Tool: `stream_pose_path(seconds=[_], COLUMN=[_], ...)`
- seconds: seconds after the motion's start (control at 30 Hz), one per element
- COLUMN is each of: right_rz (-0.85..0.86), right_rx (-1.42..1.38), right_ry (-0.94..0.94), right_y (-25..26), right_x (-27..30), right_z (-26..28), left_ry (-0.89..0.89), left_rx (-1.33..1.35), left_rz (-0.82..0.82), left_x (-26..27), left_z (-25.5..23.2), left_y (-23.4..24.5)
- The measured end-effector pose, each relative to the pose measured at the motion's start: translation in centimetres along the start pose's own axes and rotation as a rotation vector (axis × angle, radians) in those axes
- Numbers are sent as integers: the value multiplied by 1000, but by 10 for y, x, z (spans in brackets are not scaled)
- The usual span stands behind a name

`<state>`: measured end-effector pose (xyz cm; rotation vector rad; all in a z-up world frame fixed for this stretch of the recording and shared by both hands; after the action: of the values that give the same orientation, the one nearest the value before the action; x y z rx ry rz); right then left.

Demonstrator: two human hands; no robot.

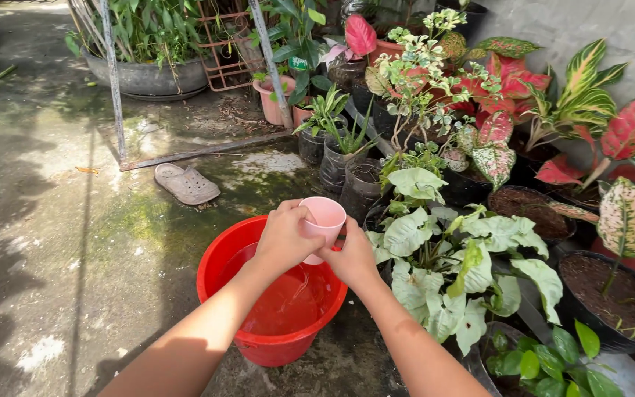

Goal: Water various potted plants using a pink cup filled from a red bucket.

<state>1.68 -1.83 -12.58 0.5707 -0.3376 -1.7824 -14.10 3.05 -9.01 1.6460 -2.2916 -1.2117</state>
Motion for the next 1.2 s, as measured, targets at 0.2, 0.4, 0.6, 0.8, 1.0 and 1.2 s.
stream_pose_path(seconds=[0.2, 0.4, 0.6, 0.8, 1.0, 1.2], right_rz=[111, 242, 421, 550, 591, 571], right_rx=[4, 50, 163, 283, 229, 271], right_ry=[-136, -185, -366, -523, -619, -610], right_y=[-33, -76, -106, -118, -116, -128], right_x=[14, 18, 22, 19, 24, 15], right_z=[-2, -48, -77, -69, -51, -82], left_ry=[205, 433, 660, 775, 834, 836], left_rx=[-84, -142, -196, -182, -185, -203], left_rz=[106, 232, 392, 391, 437, 433], left_x=[16, 34, 41, 46, 44, 42], left_z=[30, 68, 97, 117, 130, 127], left_y=[-3, -15, -34, -45, -53, -66])
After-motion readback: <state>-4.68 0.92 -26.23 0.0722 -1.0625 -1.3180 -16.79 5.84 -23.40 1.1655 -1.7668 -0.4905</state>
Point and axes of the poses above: each hand's wrist, its own x-axis away from the middle knuckle, its own y-axis out of the back of the hand, z = x × y, the point moved 1 cm from there along -x, towards the middle knuckle, and after that the axes turned 6 degrees about z, right-handed, at the moved point
